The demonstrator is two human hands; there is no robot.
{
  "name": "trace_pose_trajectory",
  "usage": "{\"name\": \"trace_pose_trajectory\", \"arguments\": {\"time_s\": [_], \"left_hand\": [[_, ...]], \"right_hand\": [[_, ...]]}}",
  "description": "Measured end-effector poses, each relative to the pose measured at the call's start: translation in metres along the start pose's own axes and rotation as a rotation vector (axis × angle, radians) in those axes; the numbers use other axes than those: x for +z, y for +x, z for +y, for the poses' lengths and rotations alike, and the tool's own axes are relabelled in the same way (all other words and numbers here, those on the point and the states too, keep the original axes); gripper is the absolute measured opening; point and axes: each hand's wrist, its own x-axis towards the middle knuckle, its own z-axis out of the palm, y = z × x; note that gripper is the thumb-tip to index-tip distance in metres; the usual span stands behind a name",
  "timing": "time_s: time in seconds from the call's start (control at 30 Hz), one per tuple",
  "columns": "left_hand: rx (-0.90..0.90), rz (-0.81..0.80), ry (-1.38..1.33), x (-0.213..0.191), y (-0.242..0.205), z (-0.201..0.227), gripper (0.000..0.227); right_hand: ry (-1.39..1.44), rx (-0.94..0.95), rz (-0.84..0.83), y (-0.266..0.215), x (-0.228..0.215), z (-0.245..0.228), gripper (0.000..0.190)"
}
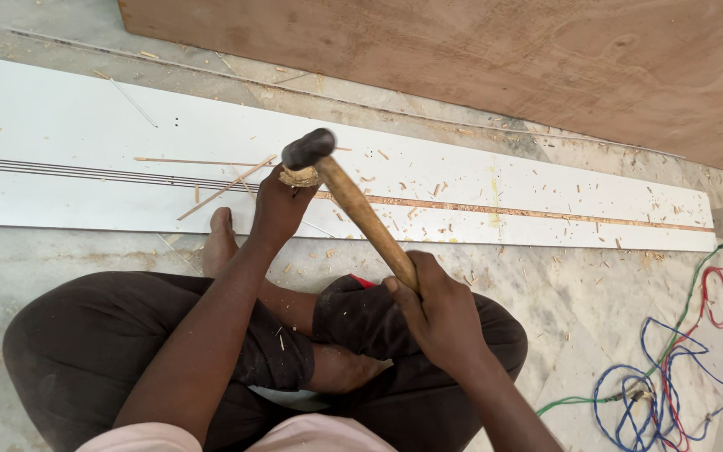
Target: The person sits on the floor and uses a hammer and chisel to carve a groove along a marked line on a long white board. They repeatedly strike the chisel to remove wood chips and deepen the groove.
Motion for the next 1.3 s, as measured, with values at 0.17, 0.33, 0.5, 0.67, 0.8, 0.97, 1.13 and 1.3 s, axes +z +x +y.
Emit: {"name": "trace_pose_trajectory", "arguments": {"time_s": [0.17, 0.33, 0.5, 0.67, 0.8, 0.97, 1.13, 1.3], "left_hand": [[0.016, 0.101, -0.218, -0.011, -0.001, -0.03, 0.018], [-0.214, 0.139, -0.778, 0.0, 0.008, -0.057, 0.008], [-0.242, 0.122, -0.562, 0.009, 0.01, -0.1, 0.021], [-0.243, 0.172, -0.592, 0.01, 0.006, -0.094, 0.021], [-0.243, 0.18, -0.719, 0.011, 0.001, -0.091, 0.023], [-0.221, 0.189, -0.878, 0.011, 0.004, -0.093, 0.027], [-0.21, 0.175, -0.881, 0.022, 0.008, -0.115, 0.032], [-0.264, 0.146, -0.897, 0.011, 0.004, -0.095, 0.028]], "right_hand": [[-0.215, 0.068, -0.118, 0.034, -0.013, -0.007, 0.032], [-0.161, -0.047, -0.105, 0.04, -0.024, -0.025, 0.035], [-0.328, -0.136, -0.212, 0.052, -0.02, -0.053, 0.037], [-0.587, -0.271, -0.322, 0.084, -0.027, -0.089, 0.034], [-0.584, -0.287, -0.347, 0.083, -0.031, -0.117, 0.034], [-0.688, -0.25, -0.376, 0.097, -0.026, -0.133, 0.036], [-0.694, -0.235, -0.387, 0.097, -0.025, -0.138, 0.036], [-0.711, -0.248, -0.407, 0.106, -0.018, -0.148, 0.036]]}}
